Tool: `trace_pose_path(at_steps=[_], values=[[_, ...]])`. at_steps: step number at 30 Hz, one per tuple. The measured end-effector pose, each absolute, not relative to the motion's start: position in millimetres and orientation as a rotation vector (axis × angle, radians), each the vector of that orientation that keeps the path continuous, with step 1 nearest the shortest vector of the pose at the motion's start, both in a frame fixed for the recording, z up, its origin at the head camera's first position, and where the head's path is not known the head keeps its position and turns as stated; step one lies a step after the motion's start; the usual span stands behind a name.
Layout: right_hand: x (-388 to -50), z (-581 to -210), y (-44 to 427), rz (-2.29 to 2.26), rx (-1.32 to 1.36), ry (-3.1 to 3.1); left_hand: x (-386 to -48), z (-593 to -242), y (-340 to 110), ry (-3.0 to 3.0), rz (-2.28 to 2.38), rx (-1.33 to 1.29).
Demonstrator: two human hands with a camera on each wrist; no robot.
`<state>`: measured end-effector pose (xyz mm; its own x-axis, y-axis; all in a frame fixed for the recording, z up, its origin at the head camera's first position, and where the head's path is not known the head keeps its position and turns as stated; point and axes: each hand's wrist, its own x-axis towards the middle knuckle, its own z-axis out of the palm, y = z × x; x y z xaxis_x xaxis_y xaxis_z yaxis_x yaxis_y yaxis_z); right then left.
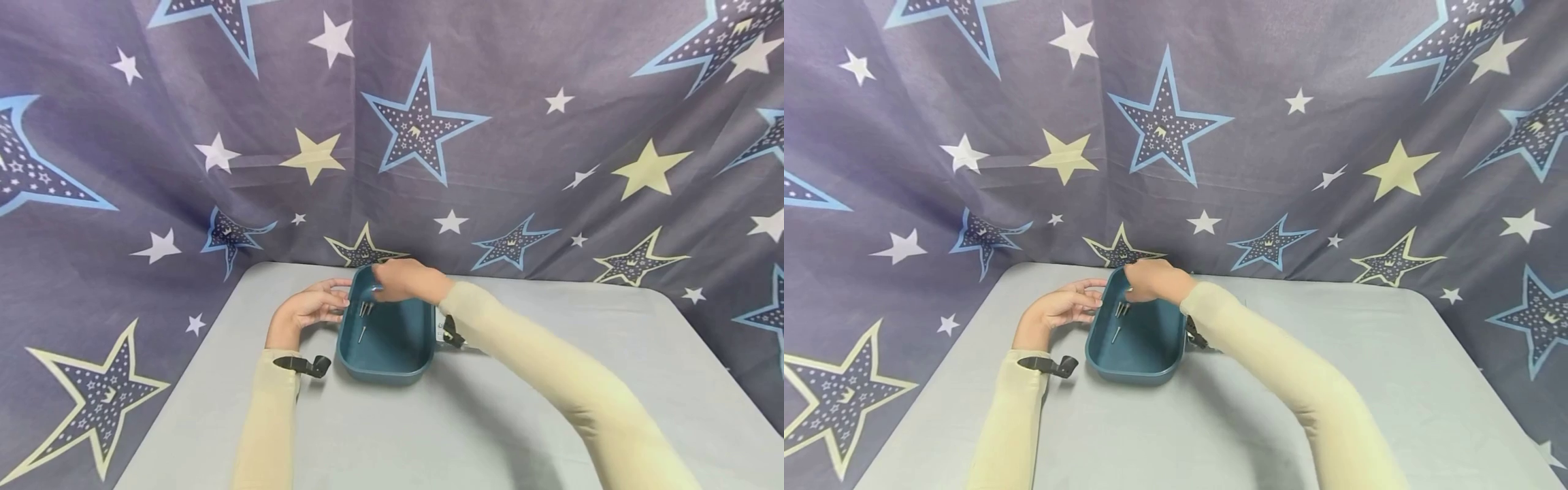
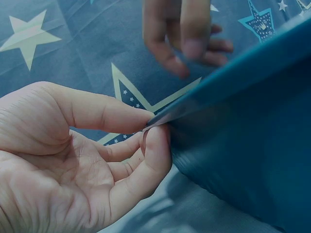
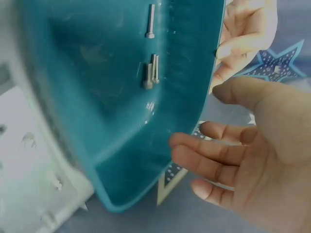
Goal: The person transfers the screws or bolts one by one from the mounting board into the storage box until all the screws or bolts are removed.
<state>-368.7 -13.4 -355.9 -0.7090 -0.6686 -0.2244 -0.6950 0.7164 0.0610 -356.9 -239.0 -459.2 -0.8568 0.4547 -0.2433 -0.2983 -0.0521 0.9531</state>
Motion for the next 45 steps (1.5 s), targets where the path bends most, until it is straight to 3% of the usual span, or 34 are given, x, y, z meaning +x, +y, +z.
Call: trace_pose_path(at_steps=[11,19,26,45], values=[[-347.1,-347.6,39.9,0.276,-1.299,2.858,-358.3,-461.2,-240.8,1.723,1.961,0.169],[-332.6,-360.3,78.2,0.326,-1.385,2.878,-357.8,-462.5,-239.9,1.733,1.956,0.178],[-330.9,-376.6,107.1,0.38,-1.625,2.923,-356.9,-461.1,-239.6,1.729,1.961,0.168],[-334.0,-423.0,131.2,0.397,-1.865,2.969,-356.4,-459.5,-239.3,1.718,1.962,0.166]])
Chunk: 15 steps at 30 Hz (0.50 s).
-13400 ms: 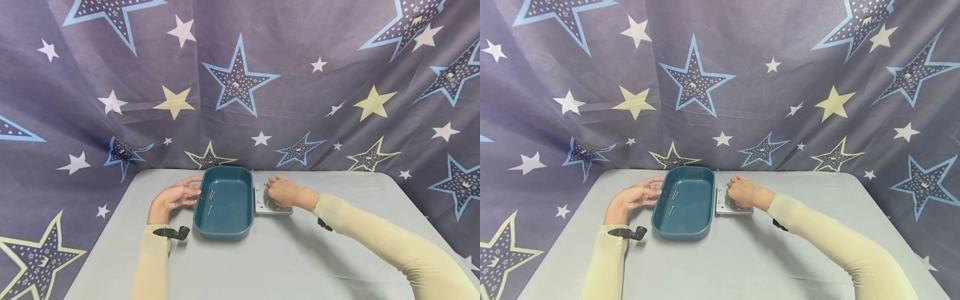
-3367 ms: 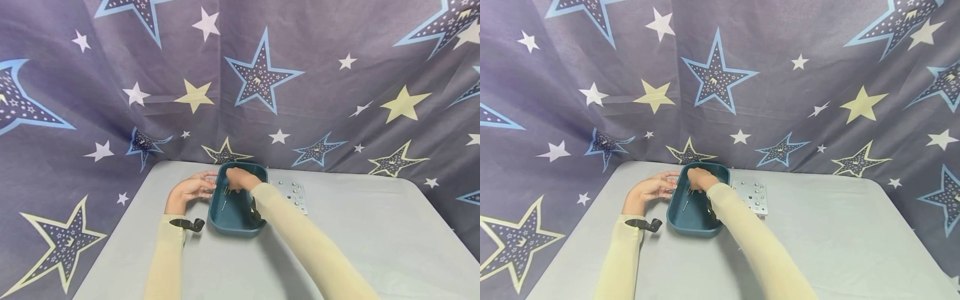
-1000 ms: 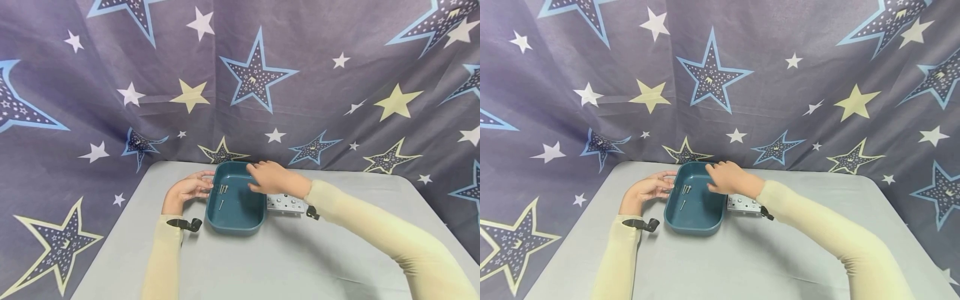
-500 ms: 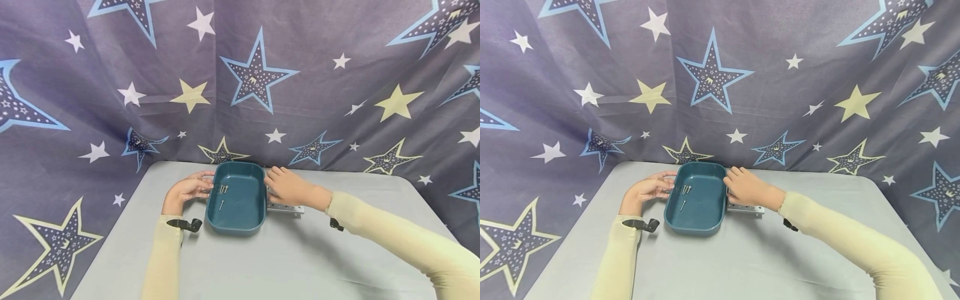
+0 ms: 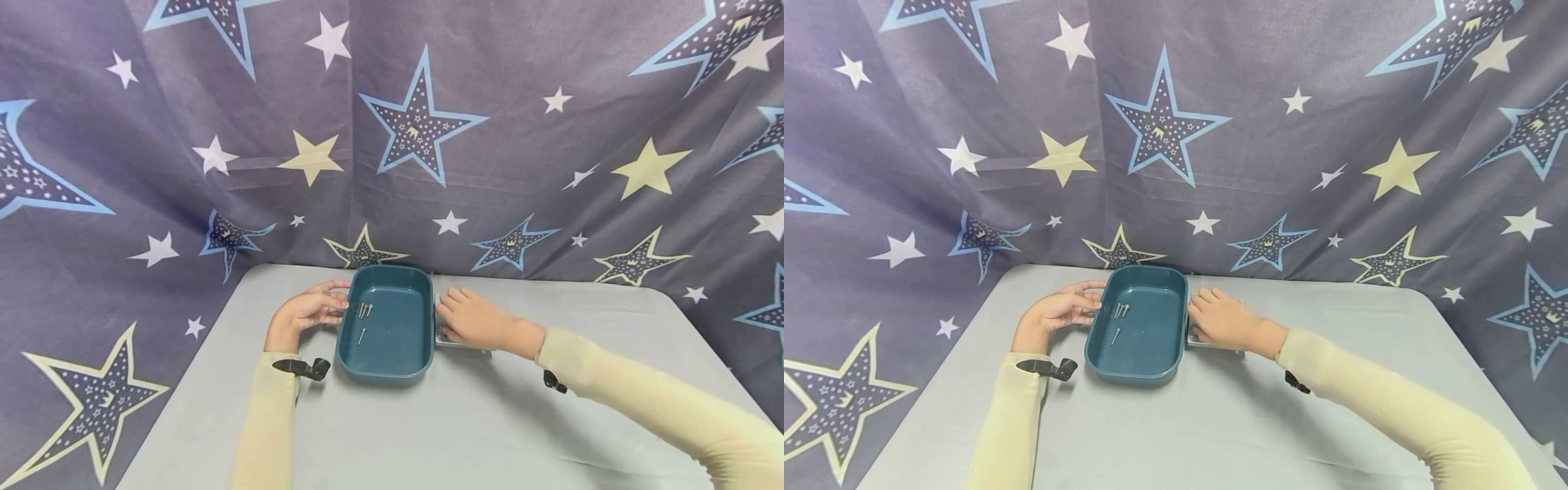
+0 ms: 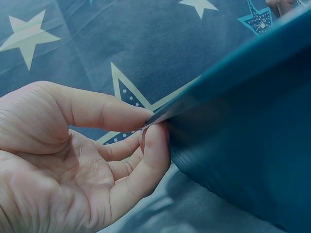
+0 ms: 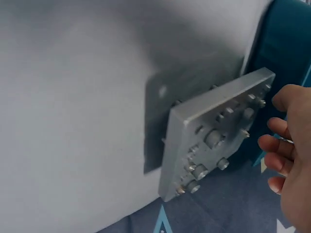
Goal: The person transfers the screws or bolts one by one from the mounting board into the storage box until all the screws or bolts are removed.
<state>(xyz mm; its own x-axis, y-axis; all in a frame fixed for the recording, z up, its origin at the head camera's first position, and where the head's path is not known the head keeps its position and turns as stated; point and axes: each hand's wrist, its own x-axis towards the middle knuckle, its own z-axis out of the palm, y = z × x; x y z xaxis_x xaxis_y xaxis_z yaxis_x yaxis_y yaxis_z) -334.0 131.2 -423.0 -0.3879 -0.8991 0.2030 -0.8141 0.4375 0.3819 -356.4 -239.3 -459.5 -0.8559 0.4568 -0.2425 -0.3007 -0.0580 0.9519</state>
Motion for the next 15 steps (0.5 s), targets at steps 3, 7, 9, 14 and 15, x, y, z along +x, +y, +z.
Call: trace_pose_path(at_steps=[3,7,9,14,15], values=[[-333.8,-427.3,131.5,-0.305,1.446,-2.331,-356.7,-460.3,-239.3,1.712,1.963,0.165],[-333.6,-430.8,131.6,-0.288,1.444,-2.329,-356.7,-460.3,-239.5,1.702,1.969,0.165],[-333.3,-431.8,131.3,-0.281,1.443,-2.328,-356.6,-460.1,-239.6,1.7,1.97,0.164],[-332.5,-433.2,130.0,-0.268,1.431,-2.363,-356.3,-460.0,-239.7,1.699,1.971,0.164],[-332.5,-433.6,129.8,-0.264,1.429,-2.374,-356.2,-460.0,-239.7,1.7,1.971,0.164]])
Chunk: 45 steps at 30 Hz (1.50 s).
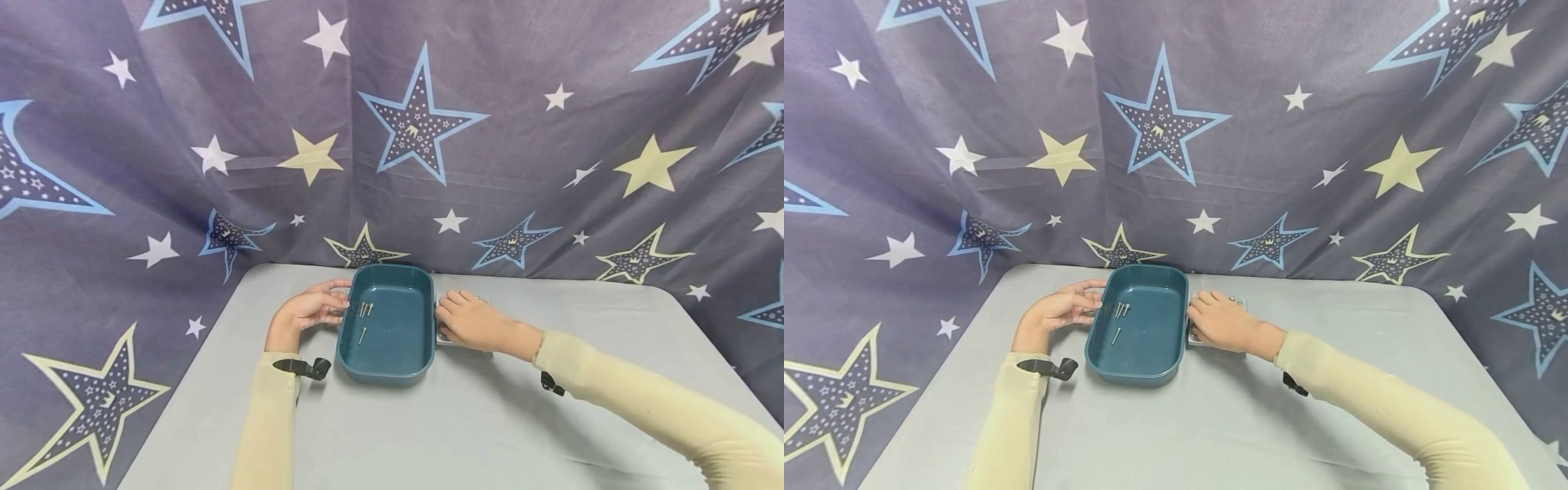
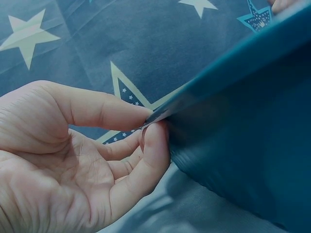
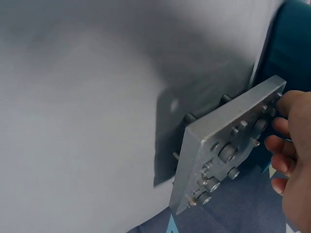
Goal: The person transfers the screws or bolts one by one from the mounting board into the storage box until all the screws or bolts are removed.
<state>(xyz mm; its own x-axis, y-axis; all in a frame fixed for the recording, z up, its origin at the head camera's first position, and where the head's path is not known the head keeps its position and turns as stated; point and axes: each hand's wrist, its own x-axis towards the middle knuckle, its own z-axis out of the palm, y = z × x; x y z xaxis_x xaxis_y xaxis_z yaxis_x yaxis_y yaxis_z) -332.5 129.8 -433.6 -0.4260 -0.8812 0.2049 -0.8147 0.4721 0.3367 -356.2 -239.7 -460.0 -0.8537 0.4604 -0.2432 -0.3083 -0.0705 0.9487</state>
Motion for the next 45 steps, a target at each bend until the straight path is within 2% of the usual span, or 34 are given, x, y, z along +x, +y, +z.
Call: trace_pose_path(at_steps=[15,45], values=[[-334.9,-442.0,129.7,-0.236,1.42,-2.336,-356.3,-460.2,-239.4,1.698,1.973,0.176],[-331.5,-431.0,121.8,-0.281,1.459,-2.366,-357.1,-462.5,-245.5,1.701,1.97,0.189]])
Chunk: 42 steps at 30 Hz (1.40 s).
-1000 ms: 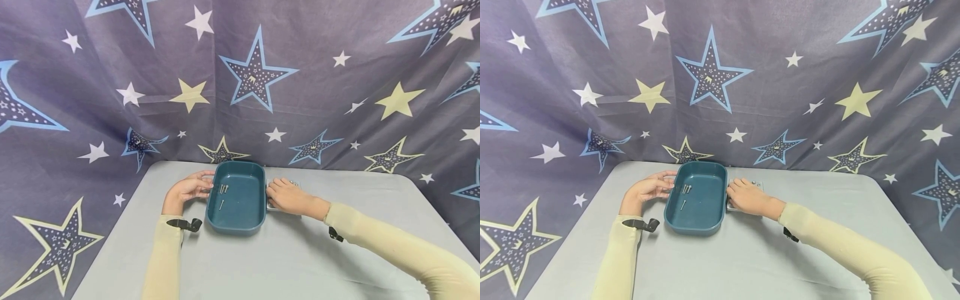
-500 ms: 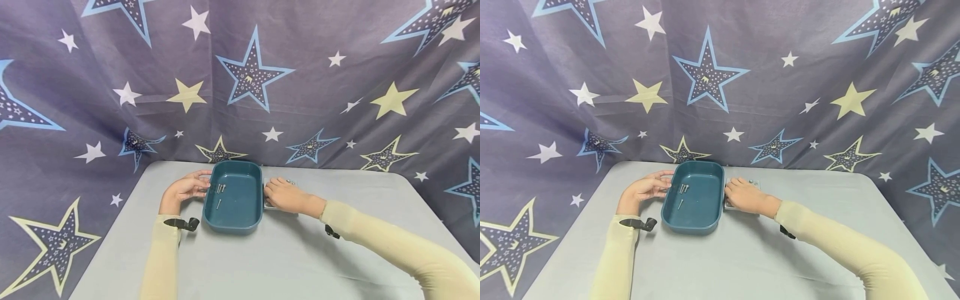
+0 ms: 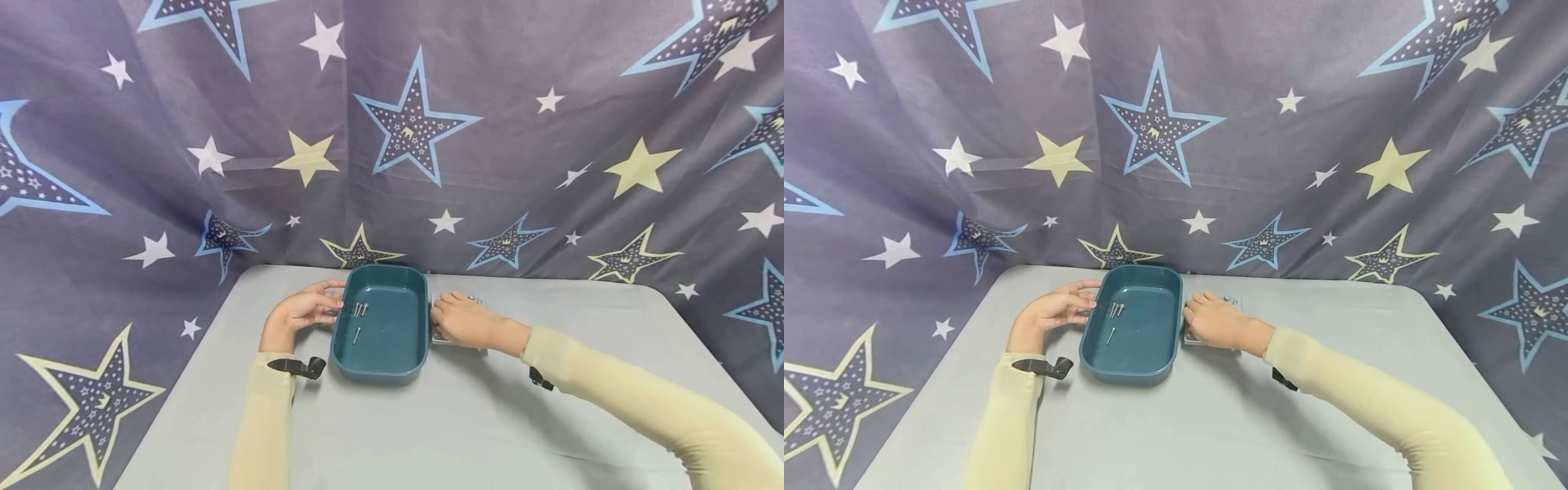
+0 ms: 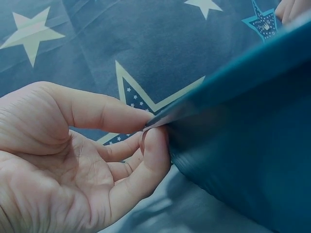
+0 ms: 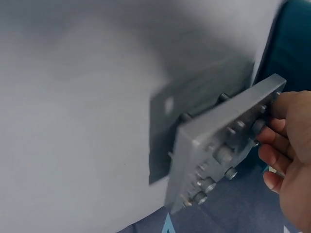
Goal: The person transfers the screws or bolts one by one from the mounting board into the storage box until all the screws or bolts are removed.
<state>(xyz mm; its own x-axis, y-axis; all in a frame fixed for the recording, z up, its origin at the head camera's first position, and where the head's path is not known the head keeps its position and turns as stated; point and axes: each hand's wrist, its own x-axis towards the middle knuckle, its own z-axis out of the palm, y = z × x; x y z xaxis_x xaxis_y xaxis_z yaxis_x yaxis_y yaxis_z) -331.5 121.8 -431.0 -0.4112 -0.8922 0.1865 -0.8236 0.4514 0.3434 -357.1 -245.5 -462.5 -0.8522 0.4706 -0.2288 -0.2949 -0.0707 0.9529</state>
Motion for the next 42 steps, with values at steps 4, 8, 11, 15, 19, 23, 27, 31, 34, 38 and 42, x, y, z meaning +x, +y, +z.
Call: trace_pose_path(at_steps=[4,8,11,15,19,23,27,31,34,38,42], values=[[-331.6,-430.7,123.5,-0.266,1.448,-2.406,-357.0,-460.9,-244.9,1.711,1.967,0.189],[-332.9,-431.2,123.5,-0.274,1.453,-2.393,-357.5,-460.6,-244.5,1.703,1.966,0.191],[-333.6,-432.2,123.3,-0.28,1.458,-2.379,-357.6,-461.3,-244.1,1.693,1.97,0.187],[-332.8,-431.9,122.6,-0.286,1.461,-2.385,-357.3,-461.9,-244.1,1.689,1.971,0.196],[-331.9,-431.0,121.7,-0.277,1.458,-2.415,-356.5,-461.8,-244.1,1.69,1.971,0.206],[-332.6,-430.3,121.1,-0.231,1.46,-2.461,-356.5,-461.6,-244.0,1.691,1.973,0.204],[-334.4,-429.6,120.4,-0.174,1.469,-2.499,-357.1,-461.3,-244.1,1.689,1.975,0.205],[-336.3,-430.0,119.0,-0.118,1.478,-2.525,-357.3,-461.9,-244.5,1.691,1.975,0.205],[-337.5,-428.6,117.7,-0.063,1.486,-2.556,-357.3,-462.0,-244.7,1.696,1.974,0.202],[-339.8,-427.7,117.0,0.056,1.494,-2.622,-357.6,-462.0,-244.1,1.698,1.972,0.197],[-341.9,-428.1,117.5,0.146,1.496,-2.669,-357.5,-461.6,-243.6,1.702,1.971,0.191]])
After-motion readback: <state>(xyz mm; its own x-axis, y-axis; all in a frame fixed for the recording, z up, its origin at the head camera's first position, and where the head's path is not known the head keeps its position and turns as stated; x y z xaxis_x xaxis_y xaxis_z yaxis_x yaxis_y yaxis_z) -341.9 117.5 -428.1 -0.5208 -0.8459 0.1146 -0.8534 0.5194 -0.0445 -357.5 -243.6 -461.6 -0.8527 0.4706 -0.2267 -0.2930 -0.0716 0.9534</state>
